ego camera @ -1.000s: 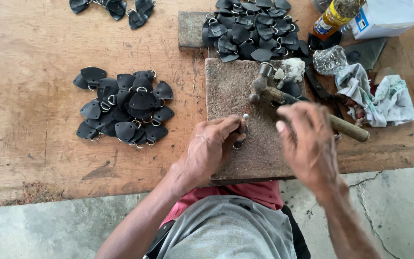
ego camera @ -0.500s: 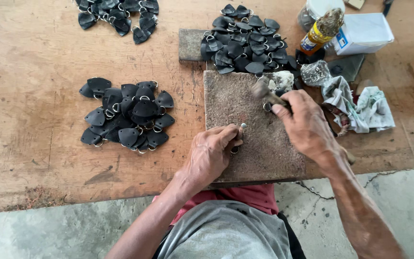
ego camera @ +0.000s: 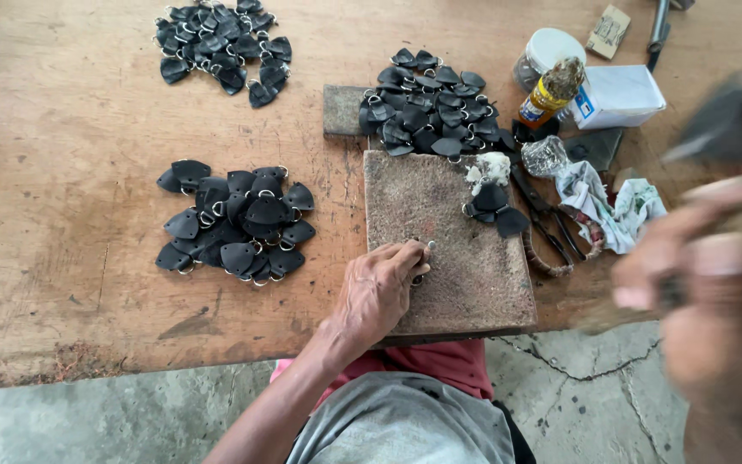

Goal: The person picks up black leather pieces with metal split rings, places each on a stone block, and hammers the ring closed with a ball-peen hammer, setting finished pieces into a growing pile. They work through the pile one piece at a time, occasionally repositioning a ring with their fingers before hammering.

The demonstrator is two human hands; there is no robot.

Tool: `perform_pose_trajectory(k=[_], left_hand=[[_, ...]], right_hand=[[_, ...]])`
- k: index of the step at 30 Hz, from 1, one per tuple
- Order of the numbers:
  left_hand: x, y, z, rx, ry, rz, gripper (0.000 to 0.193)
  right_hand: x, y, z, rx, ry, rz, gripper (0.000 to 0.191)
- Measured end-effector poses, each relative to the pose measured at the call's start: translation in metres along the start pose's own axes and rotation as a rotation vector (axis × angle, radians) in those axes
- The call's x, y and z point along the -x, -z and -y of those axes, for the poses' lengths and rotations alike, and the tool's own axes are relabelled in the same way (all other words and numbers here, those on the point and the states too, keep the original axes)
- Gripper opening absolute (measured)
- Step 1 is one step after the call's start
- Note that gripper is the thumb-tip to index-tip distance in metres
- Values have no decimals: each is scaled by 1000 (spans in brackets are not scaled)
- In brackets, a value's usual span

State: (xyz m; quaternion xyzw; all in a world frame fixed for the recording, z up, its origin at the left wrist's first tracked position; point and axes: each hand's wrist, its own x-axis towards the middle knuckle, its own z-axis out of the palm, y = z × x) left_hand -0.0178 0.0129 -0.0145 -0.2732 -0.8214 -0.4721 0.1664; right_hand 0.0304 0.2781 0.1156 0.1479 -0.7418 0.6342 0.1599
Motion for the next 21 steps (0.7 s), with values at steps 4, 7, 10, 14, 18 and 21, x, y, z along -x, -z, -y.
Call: perform_pose_trajectory(k=[4, 7, 10, 14, 18, 21], left_hand=[[-1, -2, 3, -42, 82, 47, 12], [0, -3, 5, -72, 68, 65, 15], [2, -6, 5, -45, 4, -1, 17], [1, -9, 6, -40, 2, 23, 14], [1, -9, 7, -58, 3, 33, 16], [2, -10, 7, -92, 6, 30, 15]], right_hand=[[-5, -27, -20, 996, -504, 621, 27], [-9, -19, -19, 903, -532, 652, 21], [-7, 17, -3, 459, -223, 233, 19], [-3, 42, -13, -86, 49, -10, 19], [-1, 32, -19, -160, 139, -20, 20], [-2, -7, -29, 740, -332, 516, 20]])
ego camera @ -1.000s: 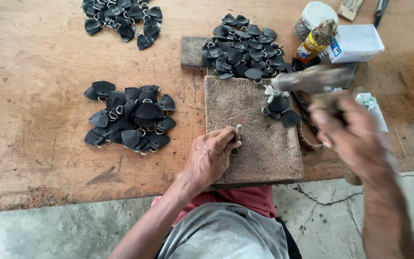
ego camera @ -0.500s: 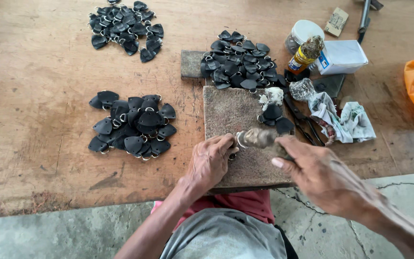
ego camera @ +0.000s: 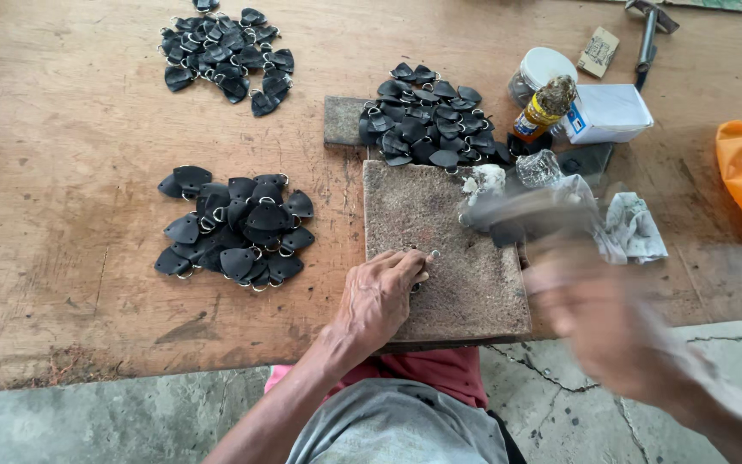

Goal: The person picks up black leather pieces with metal split rings, places each on a stone block, and hammers the ring closed with a ball-peen hammer, setting finished pieces into a growing pile. They work through the pile one piece at a time, occasionally repositioning a ring with their fingers before hammering.

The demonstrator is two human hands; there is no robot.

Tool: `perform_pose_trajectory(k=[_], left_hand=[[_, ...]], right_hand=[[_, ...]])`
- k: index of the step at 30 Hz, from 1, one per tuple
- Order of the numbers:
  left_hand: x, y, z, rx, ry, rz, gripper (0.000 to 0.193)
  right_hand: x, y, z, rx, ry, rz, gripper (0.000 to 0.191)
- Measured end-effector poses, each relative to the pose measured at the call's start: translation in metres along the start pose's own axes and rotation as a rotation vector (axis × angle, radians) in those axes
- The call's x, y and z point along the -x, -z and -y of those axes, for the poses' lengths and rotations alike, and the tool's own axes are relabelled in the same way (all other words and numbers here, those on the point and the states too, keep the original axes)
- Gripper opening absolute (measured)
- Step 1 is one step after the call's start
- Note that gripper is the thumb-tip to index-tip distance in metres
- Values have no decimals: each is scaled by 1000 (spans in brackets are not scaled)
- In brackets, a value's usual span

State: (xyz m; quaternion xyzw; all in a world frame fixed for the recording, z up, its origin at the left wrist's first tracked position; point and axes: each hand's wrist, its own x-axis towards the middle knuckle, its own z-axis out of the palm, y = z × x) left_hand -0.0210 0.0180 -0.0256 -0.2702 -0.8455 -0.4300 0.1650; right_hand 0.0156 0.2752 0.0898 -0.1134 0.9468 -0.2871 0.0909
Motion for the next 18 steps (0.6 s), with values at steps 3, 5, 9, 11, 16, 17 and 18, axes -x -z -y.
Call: perform_pose_trajectory(k=[3, 5, 9, 11, 16, 17, 18], left_hand=[[-2, -1, 1, -38, -11, 1, 13], [-3, 2, 1, -10, -39, -29, 19], [1, -1, 0, 8, -6, -5, 13], [2, 0, 0, -5, -26, -22, 12], [-1, 4, -1, -34, -20, -12, 11], [1, 4, -2, -43, -17, 7, 9], [-2, 1, -1, -16, 5, 25, 8]], right_hand=[[-3, 8, 6, 166, -199, 149, 21], [2, 35, -2, -25, -158, -97, 23], [23, 55, -19, -749, 340, -550, 22], [22, 41, -20, -857, 463, -606, 22], [-9, -11, 15, 196, -99, 207, 24], [-9, -13, 23, 172, -108, 187, 25], [-10, -9, 30, 128, -100, 151, 25]])
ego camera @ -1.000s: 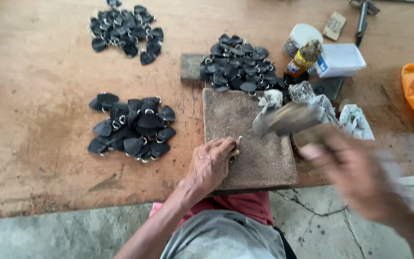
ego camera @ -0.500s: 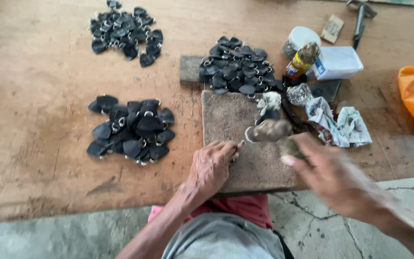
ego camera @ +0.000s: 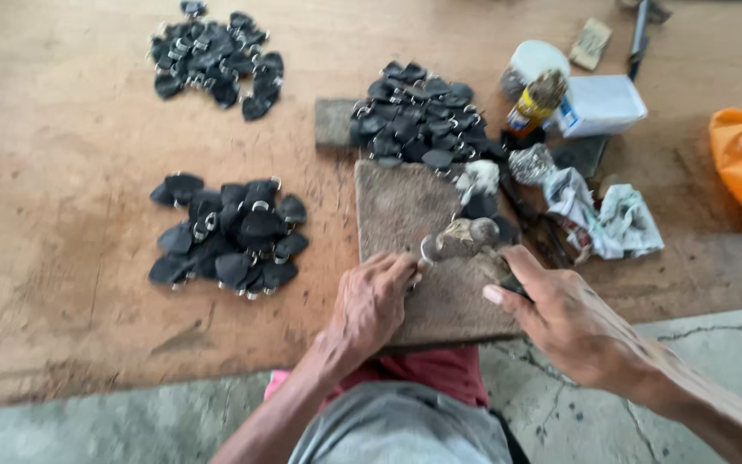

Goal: The person picks up black leather pieces with metal split rings, places each on a stone block, and hammers the ring closed with a ball-peen hammer, setting finished pieces into a growing pile. They work through the pile one piece at a time, occasionally repositioning a ring with their fingers before hammering.

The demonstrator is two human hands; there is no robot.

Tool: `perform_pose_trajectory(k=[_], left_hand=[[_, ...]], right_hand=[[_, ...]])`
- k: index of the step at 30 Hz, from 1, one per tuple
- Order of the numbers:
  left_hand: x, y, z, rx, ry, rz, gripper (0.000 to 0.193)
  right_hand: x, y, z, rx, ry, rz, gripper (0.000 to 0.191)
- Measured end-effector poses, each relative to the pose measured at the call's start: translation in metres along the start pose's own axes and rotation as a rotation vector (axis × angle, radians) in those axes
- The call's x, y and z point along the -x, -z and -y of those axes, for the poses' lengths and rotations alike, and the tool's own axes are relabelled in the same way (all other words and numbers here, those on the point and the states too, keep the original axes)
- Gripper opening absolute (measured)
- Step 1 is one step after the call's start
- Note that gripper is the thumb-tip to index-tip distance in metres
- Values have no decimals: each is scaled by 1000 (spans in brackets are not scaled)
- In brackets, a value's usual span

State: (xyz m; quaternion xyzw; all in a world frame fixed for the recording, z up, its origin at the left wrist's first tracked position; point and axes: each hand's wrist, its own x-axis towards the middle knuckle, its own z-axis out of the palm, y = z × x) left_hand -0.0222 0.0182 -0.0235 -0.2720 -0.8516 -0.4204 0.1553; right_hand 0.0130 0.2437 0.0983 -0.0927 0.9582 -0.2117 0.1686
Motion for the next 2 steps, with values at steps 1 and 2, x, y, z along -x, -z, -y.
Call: perform_pose_trajectory(k=[1, 2], left_hand=[[-7, 0, 2, 13, 20, -4, 8], [3, 3, 1, 23, 76, 4, 7]], right_hand=[[0, 12, 7, -114, 105, -128, 28], [13, 56, 0, -115, 115, -109, 28]])
